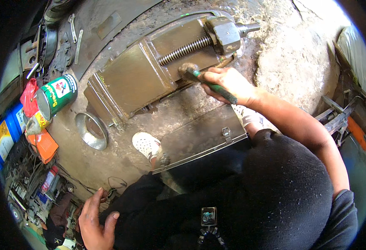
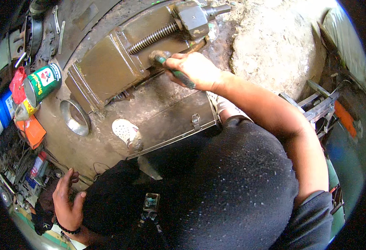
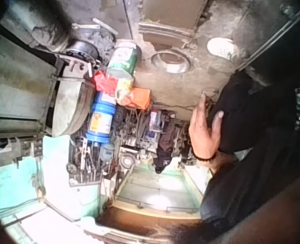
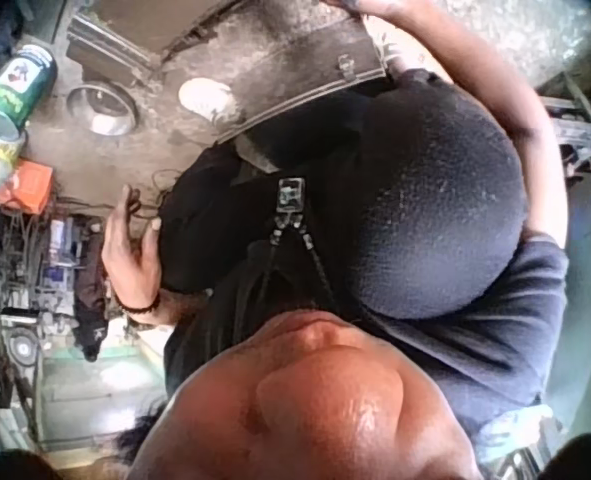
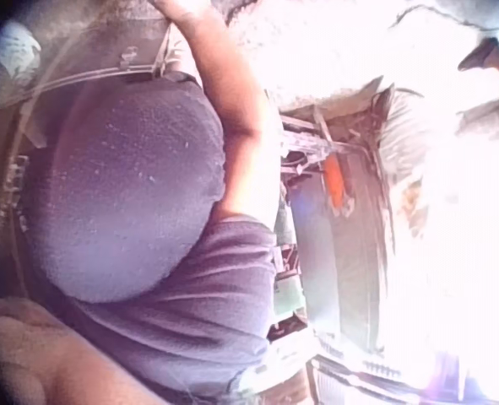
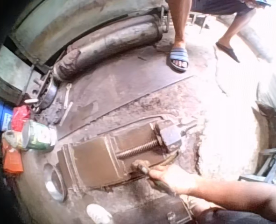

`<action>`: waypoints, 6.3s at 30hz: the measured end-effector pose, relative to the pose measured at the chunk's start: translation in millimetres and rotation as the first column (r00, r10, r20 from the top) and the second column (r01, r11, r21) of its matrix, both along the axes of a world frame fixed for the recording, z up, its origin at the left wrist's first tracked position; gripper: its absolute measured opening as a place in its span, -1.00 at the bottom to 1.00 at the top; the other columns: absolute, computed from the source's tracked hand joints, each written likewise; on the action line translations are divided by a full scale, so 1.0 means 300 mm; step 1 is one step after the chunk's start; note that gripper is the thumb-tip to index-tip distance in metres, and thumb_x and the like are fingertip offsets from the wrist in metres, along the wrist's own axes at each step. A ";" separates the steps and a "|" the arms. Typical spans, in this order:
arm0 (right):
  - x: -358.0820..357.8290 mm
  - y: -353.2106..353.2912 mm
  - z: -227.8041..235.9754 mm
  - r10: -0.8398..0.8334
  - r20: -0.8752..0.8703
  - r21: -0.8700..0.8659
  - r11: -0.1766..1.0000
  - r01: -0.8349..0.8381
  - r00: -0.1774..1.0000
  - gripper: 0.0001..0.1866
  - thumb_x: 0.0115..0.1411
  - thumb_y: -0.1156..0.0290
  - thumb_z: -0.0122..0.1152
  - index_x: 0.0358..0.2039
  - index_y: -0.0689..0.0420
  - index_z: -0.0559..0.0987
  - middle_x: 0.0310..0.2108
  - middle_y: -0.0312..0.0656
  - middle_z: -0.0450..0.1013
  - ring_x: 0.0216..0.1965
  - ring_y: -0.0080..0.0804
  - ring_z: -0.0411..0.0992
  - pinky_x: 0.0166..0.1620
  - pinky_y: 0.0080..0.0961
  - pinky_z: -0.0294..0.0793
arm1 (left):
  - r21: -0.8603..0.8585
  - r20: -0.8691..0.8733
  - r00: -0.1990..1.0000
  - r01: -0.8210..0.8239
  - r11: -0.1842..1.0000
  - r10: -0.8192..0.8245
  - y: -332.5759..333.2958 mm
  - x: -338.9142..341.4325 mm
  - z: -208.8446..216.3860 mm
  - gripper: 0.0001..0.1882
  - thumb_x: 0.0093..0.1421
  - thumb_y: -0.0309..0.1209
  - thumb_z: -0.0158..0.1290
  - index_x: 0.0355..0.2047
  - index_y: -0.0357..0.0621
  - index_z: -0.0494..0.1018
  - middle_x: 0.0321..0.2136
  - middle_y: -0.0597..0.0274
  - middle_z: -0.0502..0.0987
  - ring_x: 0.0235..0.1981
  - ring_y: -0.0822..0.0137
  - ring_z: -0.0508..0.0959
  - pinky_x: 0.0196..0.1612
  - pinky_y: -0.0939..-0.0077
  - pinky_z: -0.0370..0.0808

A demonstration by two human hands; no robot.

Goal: The person scoops a dark paste from a metal bowl and applies it to a metal vise using a brush. They repeatedly dip the brush into the bowl and spread the paste over the vise's screw and body.

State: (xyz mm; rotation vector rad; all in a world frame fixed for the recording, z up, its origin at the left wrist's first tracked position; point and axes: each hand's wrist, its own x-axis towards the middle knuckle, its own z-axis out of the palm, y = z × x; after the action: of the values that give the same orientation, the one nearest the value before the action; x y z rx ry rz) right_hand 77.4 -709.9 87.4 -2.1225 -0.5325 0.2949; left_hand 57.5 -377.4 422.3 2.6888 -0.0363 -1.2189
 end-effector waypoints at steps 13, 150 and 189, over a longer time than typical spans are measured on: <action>-0.065 -0.224 0.108 0.370 0.161 -0.494 0.833 -0.251 0.915 -0.76 0.14 0.32 0.06 -0.17 0.05 0.48 -0.21 -0.19 0.42 -0.17 -0.23 0.49 -0.08 -0.25 0.46 | -0.030 -0.008 1.000 -0.015 0.999 0.014 -0.007 -0.008 -0.001 -0.32 -0.04 -0.57 0.10 0.18 -0.40 0.32 -0.10 -0.17 0.52 -0.05 -0.01 0.54 0.09 0.24 0.41; -0.113 -0.407 0.021 -0.366 0.313 -0.103 0.904 0.414 0.876 -0.82 0.07 0.47 0.30 -0.27 0.05 0.59 -0.51 -0.19 0.40 -0.47 -0.21 0.47 -0.41 -0.35 0.49 | 0.026 0.019 1.000 0.018 0.999 -0.019 -0.142 0.045 -0.054 -0.41 0.04 -0.61 0.11 0.15 -0.37 0.36 -0.11 -0.07 0.55 -0.10 0.10 0.57 0.03 0.30 0.47; 0.216 -0.432 0.100 -0.434 0.111 -0.057 0.895 0.442 0.894 -0.76 0.17 0.22 0.25 -0.38 0.15 0.55 -0.51 -0.03 0.50 -0.47 -0.10 0.53 -0.34 -0.26 0.52 | 0.052 -0.018 1.000 0.019 0.998 -0.018 -0.104 0.060 -0.077 -0.50 0.05 -0.59 0.10 0.07 -0.39 0.41 -0.17 -0.08 0.56 -0.11 0.11 0.58 0.00 0.32 0.48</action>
State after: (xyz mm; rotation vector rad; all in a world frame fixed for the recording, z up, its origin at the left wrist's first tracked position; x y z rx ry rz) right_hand 142.2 -839.5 117.5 -2.2742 -0.0819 -0.0441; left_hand 75.5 -408.5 399.2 2.7276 -0.0274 -1.2664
